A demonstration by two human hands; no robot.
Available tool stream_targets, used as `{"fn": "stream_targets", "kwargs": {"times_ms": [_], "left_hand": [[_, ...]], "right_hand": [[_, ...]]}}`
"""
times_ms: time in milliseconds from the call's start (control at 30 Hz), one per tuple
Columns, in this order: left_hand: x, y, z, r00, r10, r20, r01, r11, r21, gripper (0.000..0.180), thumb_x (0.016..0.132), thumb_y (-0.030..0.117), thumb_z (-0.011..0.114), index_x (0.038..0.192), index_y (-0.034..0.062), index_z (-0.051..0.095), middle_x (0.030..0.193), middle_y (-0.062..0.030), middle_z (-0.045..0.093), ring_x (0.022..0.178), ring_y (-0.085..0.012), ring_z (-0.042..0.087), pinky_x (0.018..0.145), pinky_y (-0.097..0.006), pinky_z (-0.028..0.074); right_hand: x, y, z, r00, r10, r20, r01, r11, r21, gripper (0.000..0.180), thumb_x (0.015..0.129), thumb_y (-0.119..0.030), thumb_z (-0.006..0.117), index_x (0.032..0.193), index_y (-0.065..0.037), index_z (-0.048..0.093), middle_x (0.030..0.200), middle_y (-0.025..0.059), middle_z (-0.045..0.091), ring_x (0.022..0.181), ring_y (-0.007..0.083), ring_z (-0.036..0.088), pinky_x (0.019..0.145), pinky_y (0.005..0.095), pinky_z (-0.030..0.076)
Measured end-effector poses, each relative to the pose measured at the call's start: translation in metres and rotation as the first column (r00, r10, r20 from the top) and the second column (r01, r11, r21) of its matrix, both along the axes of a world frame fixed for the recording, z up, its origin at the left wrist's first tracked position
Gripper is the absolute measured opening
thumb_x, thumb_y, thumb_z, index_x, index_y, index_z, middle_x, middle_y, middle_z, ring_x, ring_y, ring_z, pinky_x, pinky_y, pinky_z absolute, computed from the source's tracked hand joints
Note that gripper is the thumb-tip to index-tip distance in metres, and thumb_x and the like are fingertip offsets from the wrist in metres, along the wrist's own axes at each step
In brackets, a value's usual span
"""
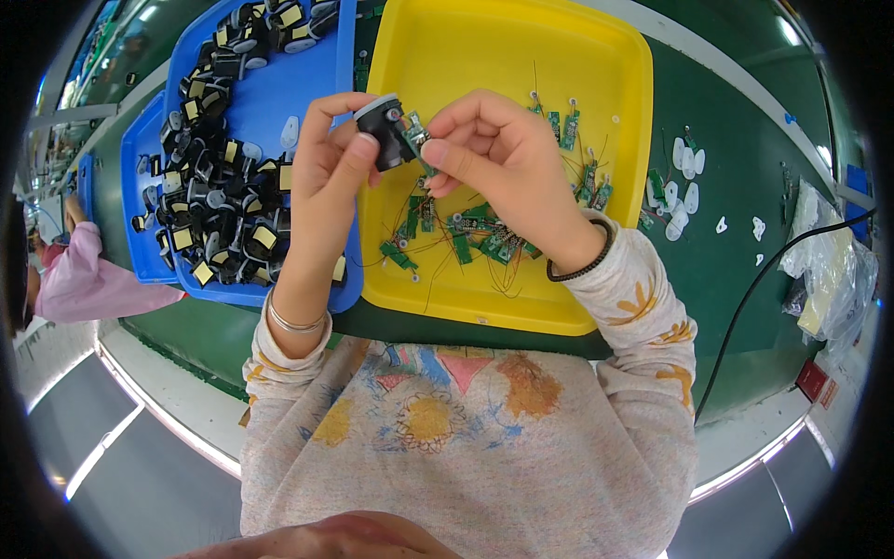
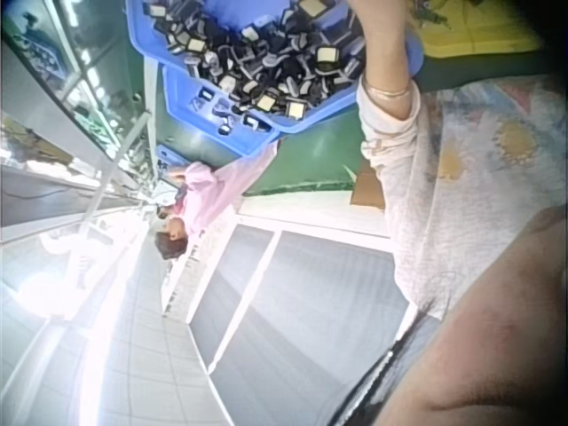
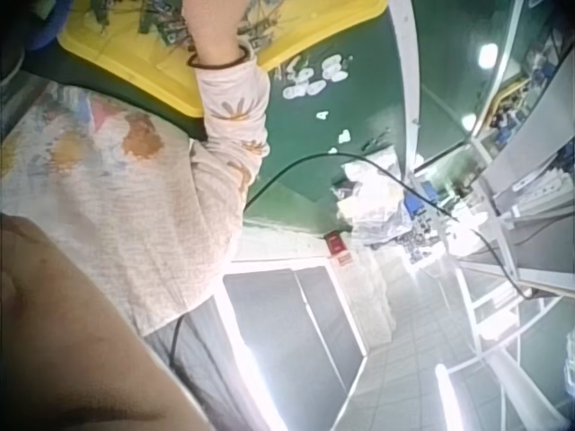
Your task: The person assembles small electronic devices by inserting green circuit boards into black plastic housings. They pick up a housing from a blue bin and a circuit board from a yellow tray, then fit the board into the housing. The person repeats this process continuously, handling the components one at a time.
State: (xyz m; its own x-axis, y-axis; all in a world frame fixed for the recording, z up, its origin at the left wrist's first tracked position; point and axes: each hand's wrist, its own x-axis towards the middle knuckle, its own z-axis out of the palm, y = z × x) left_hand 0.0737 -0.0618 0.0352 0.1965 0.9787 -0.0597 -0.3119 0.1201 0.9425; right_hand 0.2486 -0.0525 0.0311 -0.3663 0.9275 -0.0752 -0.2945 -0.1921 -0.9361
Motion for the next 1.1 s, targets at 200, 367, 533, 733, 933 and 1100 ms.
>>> {"fn": "stream_targets", "kwargs": {"times_ms": [200, 367, 533, 733, 933, 1100], "left_hand": [[0.005, -0.002, -0.013, 0.983, 0.013, -0.181, 0.01, 0.992, 0.126, 0.038, 0.08, 0.008, 0.061, 0.111, 0.0035, 0.039, 0.087, -0.0068, 0.059, 0.076, -0.0102, 0.053, 0.069, -0.024, 0.041], [0.007, -0.004, -0.015, 0.982, 0.02, -0.185, 0.006, 0.99, 0.137, 0.039, 0.079, 0.008, 0.063, 0.11, 0.0027, 0.04, 0.084, -0.0063, 0.058, 0.074, -0.0102, 0.052, 0.065, -0.023, 0.04], [0.004, -0.003, -0.015, 0.934, 0.084, -0.348, 0.011, 0.965, 0.262, 0.038, 0.077, 0.008, 0.064, 0.108, 0.0009, 0.043, 0.083, -0.009, 0.058, 0.069, -0.0124, 0.054, 0.061, -0.024, 0.043], [0.001, -0.003, -0.015, 0.877, 0.099, -0.471, 0.08, 0.935, 0.345, 0.041, 0.076, 0.009, 0.065, 0.111, 0.0001, 0.044, 0.089, -0.0111, 0.06, 0.076, -0.0192, 0.06, 0.067, -0.027, 0.046], [0.005, -0.002, -0.013, 0.95, 0.003, -0.311, 0.097, 0.947, 0.305, 0.041, 0.077, 0.004, 0.059, 0.115, 0.0008, 0.042, 0.108, -0.0125, 0.056, 0.097, -0.0217, 0.057, 0.077, -0.029, 0.046], [0.006, -0.003, -0.01, 0.987, -0.073, -0.143, 0.099, 0.977, 0.187, 0.041, 0.078, -0.002, 0.053, 0.116, 0.0016, 0.039, 0.123, -0.0135, 0.045, 0.112, -0.0209, 0.046, 0.083, -0.03, 0.044]], "right_hand": [[0.0, 0.001, 0.0, 0.995, 0.001, -0.102, -0.011, 0.995, -0.098, 0.011, 0.082, -0.006, 0.059, 0.087, 0.0, 0.05, 0.075, 0.0046, 0.058, 0.061, 0.0101, 0.06, 0.055, 0.0208, 0.051], [0.001, 0.001, -0.001, 0.995, 0.039, -0.089, -0.044, 0.997, -0.056, 0.011, 0.082, -0.006, 0.059, 0.087, -0.001, 0.05, 0.074, 0.0036, 0.057, 0.061, 0.0089, 0.059, 0.054, 0.0208, 0.051], [0.002, 0.002, 0.001, 0.997, 0.065, -0.041, -0.067, 0.995, -0.072, 0.011, 0.082, -0.006, 0.059, 0.088, -0.002, 0.051, 0.072, 0.0025, 0.057, 0.061, 0.0077, 0.058, 0.054, 0.0203, 0.05], [0.005, 0.005, 0.002, 0.984, 0.175, 0.045, -0.167, 0.977, -0.134, 0.013, 0.082, -0.009, 0.06, 0.089, -0.001, 0.053, 0.071, 0.0012, 0.056, 0.058, 0.0064, 0.055, 0.054, 0.02, 0.049], [0.002, -0.002, 0.005, 0.977, 0.046, 0.208, -0.061, 0.996, 0.068, 0.009, 0.079, -0.006, 0.061, 0.082, -0.001, 0.054, 0.067, 0.003, 0.054, 0.056, 0.0094, 0.053, 0.051, 0.0223, 0.045], [-0.006, -0.007, 0.003, 0.775, -0.363, 0.517, -0.099, 0.739, 0.666, 0.01, 0.07, -0.002, 0.064, 0.074, -0.003, 0.055, 0.066, 0.0085, 0.053, 0.055, 0.0208, 0.054, 0.048, 0.0287, 0.042]]}}
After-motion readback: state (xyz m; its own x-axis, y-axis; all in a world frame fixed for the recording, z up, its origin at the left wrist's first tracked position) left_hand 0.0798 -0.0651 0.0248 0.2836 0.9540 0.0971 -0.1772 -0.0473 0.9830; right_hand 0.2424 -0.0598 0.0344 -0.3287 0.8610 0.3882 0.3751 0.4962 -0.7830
